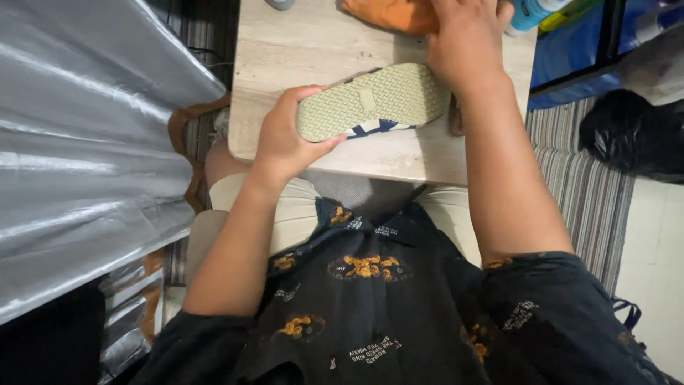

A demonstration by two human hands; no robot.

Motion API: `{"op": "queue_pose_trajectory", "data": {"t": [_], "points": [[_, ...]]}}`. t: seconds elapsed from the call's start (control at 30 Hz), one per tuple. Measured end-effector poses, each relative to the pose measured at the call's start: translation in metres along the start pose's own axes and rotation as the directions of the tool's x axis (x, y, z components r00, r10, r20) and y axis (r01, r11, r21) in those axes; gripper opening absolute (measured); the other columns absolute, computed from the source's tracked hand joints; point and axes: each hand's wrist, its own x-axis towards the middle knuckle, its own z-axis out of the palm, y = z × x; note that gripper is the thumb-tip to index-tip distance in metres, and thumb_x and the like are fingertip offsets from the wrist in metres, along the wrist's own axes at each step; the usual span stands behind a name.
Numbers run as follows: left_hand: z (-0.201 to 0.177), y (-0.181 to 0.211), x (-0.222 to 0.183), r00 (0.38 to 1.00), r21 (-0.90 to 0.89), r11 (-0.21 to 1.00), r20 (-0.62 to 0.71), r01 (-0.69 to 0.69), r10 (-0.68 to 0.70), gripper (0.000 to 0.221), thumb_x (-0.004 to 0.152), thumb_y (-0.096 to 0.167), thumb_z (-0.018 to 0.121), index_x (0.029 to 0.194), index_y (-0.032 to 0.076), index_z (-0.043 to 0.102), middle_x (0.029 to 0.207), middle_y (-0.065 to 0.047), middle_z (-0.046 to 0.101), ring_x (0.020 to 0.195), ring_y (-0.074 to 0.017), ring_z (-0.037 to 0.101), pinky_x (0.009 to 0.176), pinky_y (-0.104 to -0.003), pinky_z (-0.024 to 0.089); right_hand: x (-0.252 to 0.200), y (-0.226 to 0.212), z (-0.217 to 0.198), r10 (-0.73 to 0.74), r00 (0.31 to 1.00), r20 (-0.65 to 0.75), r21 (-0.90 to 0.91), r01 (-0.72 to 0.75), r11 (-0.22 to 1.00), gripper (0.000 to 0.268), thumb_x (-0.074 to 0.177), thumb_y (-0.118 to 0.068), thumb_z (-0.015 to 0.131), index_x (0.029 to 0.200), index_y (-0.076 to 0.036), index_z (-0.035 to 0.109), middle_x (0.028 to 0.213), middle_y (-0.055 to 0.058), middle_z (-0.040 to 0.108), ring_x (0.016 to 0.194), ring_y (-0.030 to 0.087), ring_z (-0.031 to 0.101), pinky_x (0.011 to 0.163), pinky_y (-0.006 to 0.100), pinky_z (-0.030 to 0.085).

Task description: Preparing a shoe sole for repair by marking it with a pen, scrubbing it with a wire brush, and cleaning it with a cloth.

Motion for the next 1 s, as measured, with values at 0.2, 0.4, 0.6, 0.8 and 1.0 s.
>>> {"op": "queue_pose_trajectory", "data": {"t": [0.2, 0.4, 0.6, 0.8, 1.0], "points": [[-0.002, 0.005, 0.002, 0.994, -0.026, 0.995, 0.048, 0.098, -0.097, 0.071, 0.073, 0.029, 0.097, 0.131, 0.011, 0.059, 0.129, -0.007, 0.066, 0.122, -0.0240, 0.063, 0.104, -0.037, 0.048, 0.002, 0.003, 0.013, -0.032, 0.993, -0.115, 0.057, 0.038, 0.998, 0.035, 0.067, -0.011, 0.063, 0.099, -0.021, 0.073, 0.093, 0.010, 0.072, 0.091, 0.042, 0.061, 0.072, 0.053, 0.033], [-0.004, 0.006, 0.002, 0.990, -0.017, 0.991, 0.056, 0.129, -0.128, 0.072, 0.073, 0.030, 0.096, 0.132, 0.010, 0.059, 0.131, -0.008, 0.065, 0.124, -0.0250, 0.062, 0.105, -0.038, 0.047, -0.051, -0.035, -0.098, 0.124, 0.984, -0.125, 0.249, -0.089, 0.964, 0.019, 0.088, -0.005, 0.067, 0.105, 0.003, 0.061, 0.096, 0.021, 0.063, 0.083, 0.041, 0.062, 0.065, 0.049, 0.045], [0.002, -0.004, 0.001, 0.976, -0.037, 0.976, 0.038, 0.215, -0.214, 0.082, 0.065, 0.024, 0.100, 0.134, 0.017, 0.056, 0.132, -0.005, 0.068, 0.126, -0.0283, 0.064, 0.110, -0.044, 0.049, -0.114, -0.071, -0.072, 0.138, 0.989, 0.046, 0.260, -0.145, 0.954, 0.048, 0.081, -0.009, 0.079, 0.127, 0.001, 0.067, 0.103, 0.028, 0.069, 0.096, 0.050, 0.067, 0.081, 0.059, 0.049], [-0.003, 0.000, -0.002, 1.000, -0.002, 1.000, -0.005, -0.019, 0.019, 0.068, 0.079, 0.025, 0.097, 0.131, 0.007, 0.058, 0.128, -0.010, 0.065, 0.122, -0.0270, 0.063, 0.105, -0.038, 0.050, -0.144, -0.054, -0.122, 0.042, 0.996, 0.082, 0.318, -0.066, 0.946, 0.037, 0.098, -0.033, 0.081, 0.122, -0.005, 0.078, 0.113, 0.021, 0.075, 0.103, 0.044, 0.068, 0.086, 0.055, 0.049], [-0.002, -0.008, -0.007, 0.993, 0.035, 0.992, -0.017, -0.118, 0.119, 0.068, 0.082, 0.027, 0.098, 0.131, 0.007, 0.055, 0.129, -0.011, 0.063, 0.123, -0.0274, 0.064, 0.105, -0.038, 0.050, -0.210, 0.023, -0.166, 0.008, 0.992, 0.127, 0.441, -0.063, 0.895, 0.037, 0.097, -0.033, 0.079, 0.122, -0.005, 0.077, 0.115, 0.021, 0.074, 0.104, 0.042, 0.069, 0.088, 0.053, 0.050]]}}
